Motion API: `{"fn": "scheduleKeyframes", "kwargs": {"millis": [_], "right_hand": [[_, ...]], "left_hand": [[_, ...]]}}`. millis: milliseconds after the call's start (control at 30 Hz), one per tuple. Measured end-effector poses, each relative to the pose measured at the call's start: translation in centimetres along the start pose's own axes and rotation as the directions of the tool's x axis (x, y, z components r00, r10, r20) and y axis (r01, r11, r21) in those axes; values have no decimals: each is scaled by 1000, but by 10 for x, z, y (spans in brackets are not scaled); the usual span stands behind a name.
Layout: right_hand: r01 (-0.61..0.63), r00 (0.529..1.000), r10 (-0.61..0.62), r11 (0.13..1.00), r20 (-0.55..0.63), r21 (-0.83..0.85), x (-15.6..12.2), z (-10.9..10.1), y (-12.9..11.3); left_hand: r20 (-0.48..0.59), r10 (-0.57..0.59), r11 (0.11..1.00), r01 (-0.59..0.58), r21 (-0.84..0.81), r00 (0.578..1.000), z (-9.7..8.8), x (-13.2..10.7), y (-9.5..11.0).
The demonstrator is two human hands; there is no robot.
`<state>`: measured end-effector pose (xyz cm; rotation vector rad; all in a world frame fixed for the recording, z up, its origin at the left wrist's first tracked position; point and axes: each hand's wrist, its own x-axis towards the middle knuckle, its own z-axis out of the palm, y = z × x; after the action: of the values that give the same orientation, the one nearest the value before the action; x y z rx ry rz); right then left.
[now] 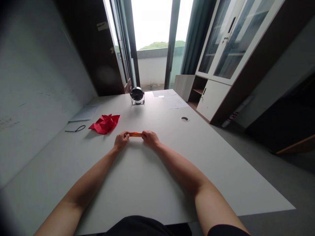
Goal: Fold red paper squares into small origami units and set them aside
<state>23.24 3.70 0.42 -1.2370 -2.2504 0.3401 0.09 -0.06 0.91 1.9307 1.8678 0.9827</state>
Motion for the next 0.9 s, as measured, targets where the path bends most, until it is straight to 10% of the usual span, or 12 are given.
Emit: {"fn": "scheduleKeyframes", "kwargs": {"millis": [900], "right_hand": [[-7, 1000, 7, 1000, 11, 12, 0, -3, -3]], "left_hand": [[10, 3, 1000, -4, 8, 1000, -2, 0, 3]]}}
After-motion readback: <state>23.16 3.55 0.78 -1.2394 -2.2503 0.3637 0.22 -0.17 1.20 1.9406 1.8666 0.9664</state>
